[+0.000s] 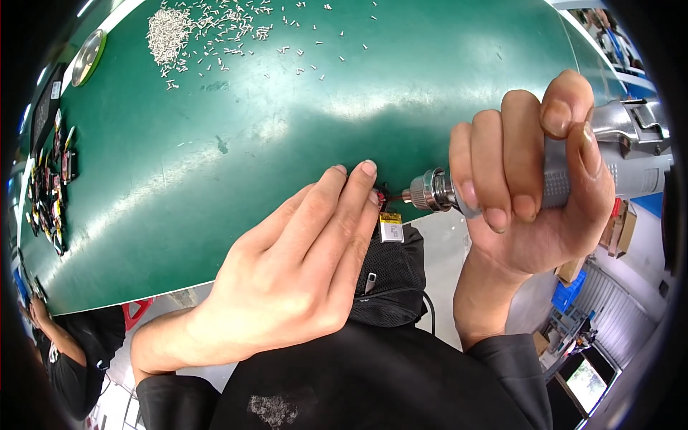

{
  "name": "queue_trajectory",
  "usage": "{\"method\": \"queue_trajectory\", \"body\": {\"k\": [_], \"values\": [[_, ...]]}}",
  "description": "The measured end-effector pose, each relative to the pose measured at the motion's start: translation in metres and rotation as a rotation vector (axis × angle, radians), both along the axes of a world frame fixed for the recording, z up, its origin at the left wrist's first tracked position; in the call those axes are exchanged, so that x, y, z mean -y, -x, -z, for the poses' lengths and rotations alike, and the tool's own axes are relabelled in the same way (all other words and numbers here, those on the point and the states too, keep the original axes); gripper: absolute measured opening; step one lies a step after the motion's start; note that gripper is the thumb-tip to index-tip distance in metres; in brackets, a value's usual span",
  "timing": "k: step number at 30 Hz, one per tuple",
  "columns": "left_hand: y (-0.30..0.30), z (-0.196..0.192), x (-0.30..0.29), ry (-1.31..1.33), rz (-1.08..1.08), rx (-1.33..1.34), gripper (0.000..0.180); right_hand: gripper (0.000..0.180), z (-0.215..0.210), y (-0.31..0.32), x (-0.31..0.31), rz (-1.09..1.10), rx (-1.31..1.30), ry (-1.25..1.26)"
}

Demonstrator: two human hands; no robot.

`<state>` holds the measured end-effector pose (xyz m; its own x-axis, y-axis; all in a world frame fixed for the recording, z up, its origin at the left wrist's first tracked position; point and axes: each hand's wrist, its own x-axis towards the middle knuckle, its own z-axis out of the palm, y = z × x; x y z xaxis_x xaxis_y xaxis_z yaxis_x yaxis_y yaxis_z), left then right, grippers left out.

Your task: Using a power screwdriver to assemble small electronic components with batteries on a production line.

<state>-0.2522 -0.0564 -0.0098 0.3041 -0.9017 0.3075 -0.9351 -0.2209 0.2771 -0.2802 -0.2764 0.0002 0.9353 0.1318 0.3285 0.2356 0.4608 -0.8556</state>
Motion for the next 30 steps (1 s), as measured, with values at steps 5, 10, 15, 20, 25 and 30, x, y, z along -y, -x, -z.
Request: {"method": "queue_trajectory", "body": {"k": [5, 10, 15, 20, 25, 30], "values": [[0.0, -0.002, 0.0, -0.017, 0.005, 0.005, 0.041, 0.022, 0.008, 0.002, -0.012, 0.061, 0.021, -0.129], [-0.001, -0.001, -0.002, -0.013, 0.006, 0.001, 0.041, 0.022, 0.003, -0.003, -0.004, -0.025, 0.013, -0.013], [-0.003, -0.001, -0.002, -0.003, 0.006, -0.005, 0.042, 0.022, 0.003, -0.004, -0.003, -0.011, 0.014, -0.043], [-0.001, 0.0, -0.002, -0.005, 0.004, -0.017, 0.042, 0.022, 0.0, -0.003, -0.006, -0.019, -0.008, -0.023], [0.001, 0.003, -0.001, 0.036, 0.018, -0.015, 0.042, 0.018, -0.015, 0.0, -0.02, 0.024, 0.001, 0.089], [-0.003, 0.001, -0.005, -0.008, 0.075, 0.018, 0.039, 0.016, -0.022, -0.004, -0.035, 0.056, 0.03, 0.176]]}}
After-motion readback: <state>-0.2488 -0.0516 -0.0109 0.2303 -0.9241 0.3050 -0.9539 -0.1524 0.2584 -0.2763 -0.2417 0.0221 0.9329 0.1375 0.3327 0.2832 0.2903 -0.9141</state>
